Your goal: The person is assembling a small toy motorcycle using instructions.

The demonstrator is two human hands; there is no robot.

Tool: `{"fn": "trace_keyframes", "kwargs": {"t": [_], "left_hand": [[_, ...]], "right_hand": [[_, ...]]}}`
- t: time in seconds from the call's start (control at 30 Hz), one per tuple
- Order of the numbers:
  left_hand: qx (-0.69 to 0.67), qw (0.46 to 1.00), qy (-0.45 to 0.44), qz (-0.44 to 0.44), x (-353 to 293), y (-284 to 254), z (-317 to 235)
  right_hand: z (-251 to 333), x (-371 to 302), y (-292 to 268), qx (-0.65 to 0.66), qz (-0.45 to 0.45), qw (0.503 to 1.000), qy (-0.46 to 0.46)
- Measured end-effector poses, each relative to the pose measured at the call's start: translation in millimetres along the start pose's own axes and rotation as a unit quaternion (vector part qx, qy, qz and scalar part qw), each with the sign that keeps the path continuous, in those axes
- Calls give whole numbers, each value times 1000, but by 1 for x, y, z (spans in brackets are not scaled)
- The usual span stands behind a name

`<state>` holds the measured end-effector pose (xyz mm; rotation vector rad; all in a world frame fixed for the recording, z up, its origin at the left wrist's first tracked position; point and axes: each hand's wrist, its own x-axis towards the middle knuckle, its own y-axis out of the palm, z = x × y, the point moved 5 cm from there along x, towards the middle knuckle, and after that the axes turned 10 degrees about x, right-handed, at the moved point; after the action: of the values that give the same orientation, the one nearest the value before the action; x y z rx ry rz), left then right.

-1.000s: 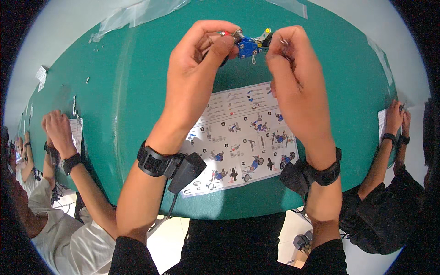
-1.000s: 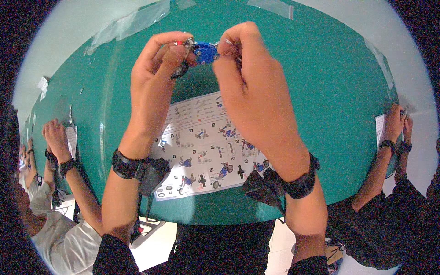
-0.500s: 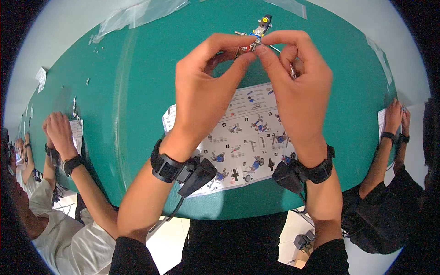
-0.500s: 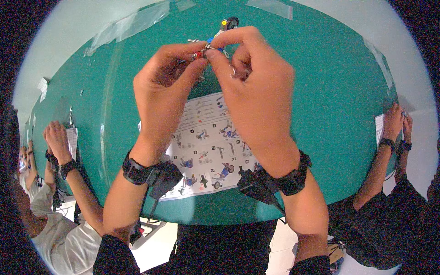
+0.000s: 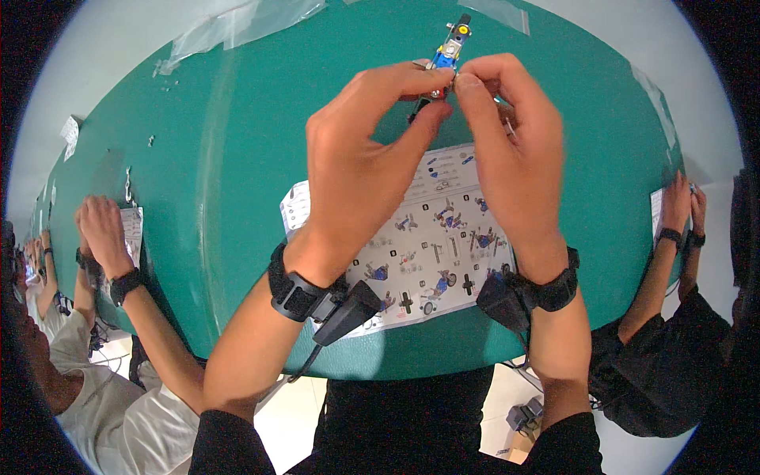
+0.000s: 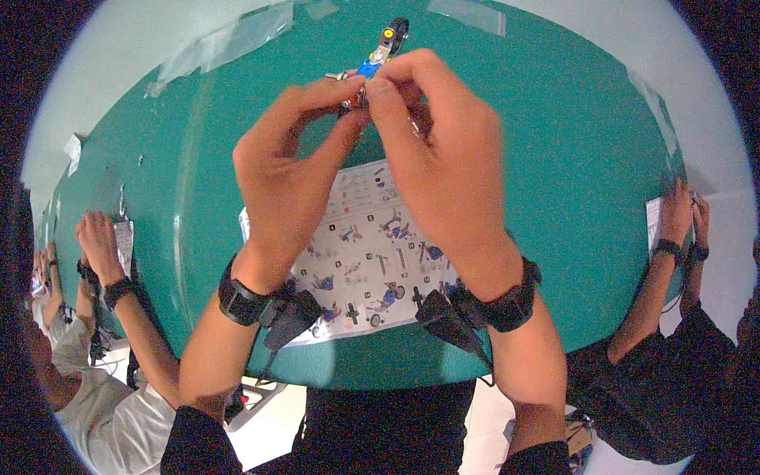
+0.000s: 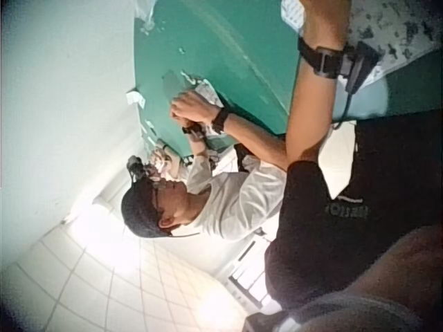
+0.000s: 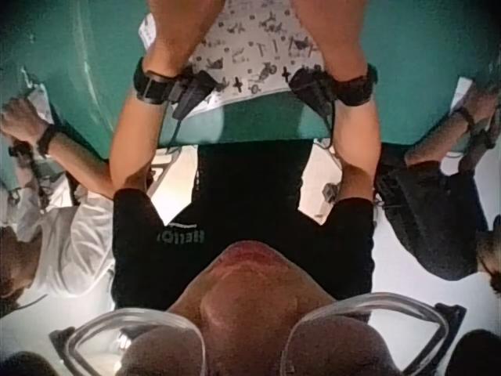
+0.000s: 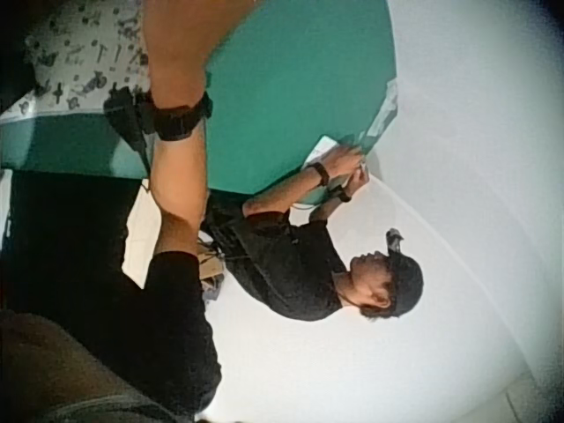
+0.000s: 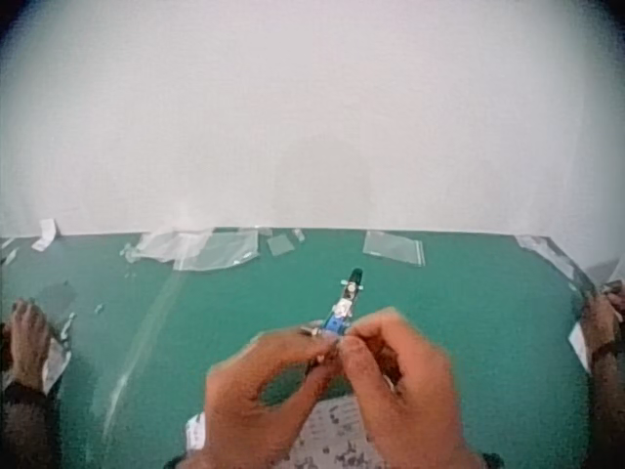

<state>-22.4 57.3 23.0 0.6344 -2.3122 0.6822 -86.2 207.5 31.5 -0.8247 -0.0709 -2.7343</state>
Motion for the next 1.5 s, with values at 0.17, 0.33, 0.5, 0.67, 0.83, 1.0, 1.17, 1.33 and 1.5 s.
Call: {"fn": "trace_keyframes", "kwargs": {"t": [0.17,0.33,0.5,0.67,0.83,1.0,1.17,1.33,1.5], "left_hand": [[34,999,32,4,4,-5,1],[85,995,34,44,5,-6,-2],[65,997,18,49,3,-5,-1],[46,997,4,54,4,-6,1],[18,999,17,25,4,-5,5],[16,998,-13,61,2,-4,3],[-4,997,-27,65,2,-3,4],[-25,997,-41,66,0,-1,8],[-26,996,-46,69,1,-3,9]], "right_hand": [[-10,-4,4,99,68,971,206],[-15,-3,4,143,60,967,203],[-9,-2,1,84,22,988,127],[-5,2,0,63,10,996,63],[-3,5,-4,44,17,998,52],[-5,3,-5,56,6,996,73],[-5,2,-5,58,5,990,127],[0,2,-6,12,10,998,69],[5,2,-3,2,11,997,79]]}}
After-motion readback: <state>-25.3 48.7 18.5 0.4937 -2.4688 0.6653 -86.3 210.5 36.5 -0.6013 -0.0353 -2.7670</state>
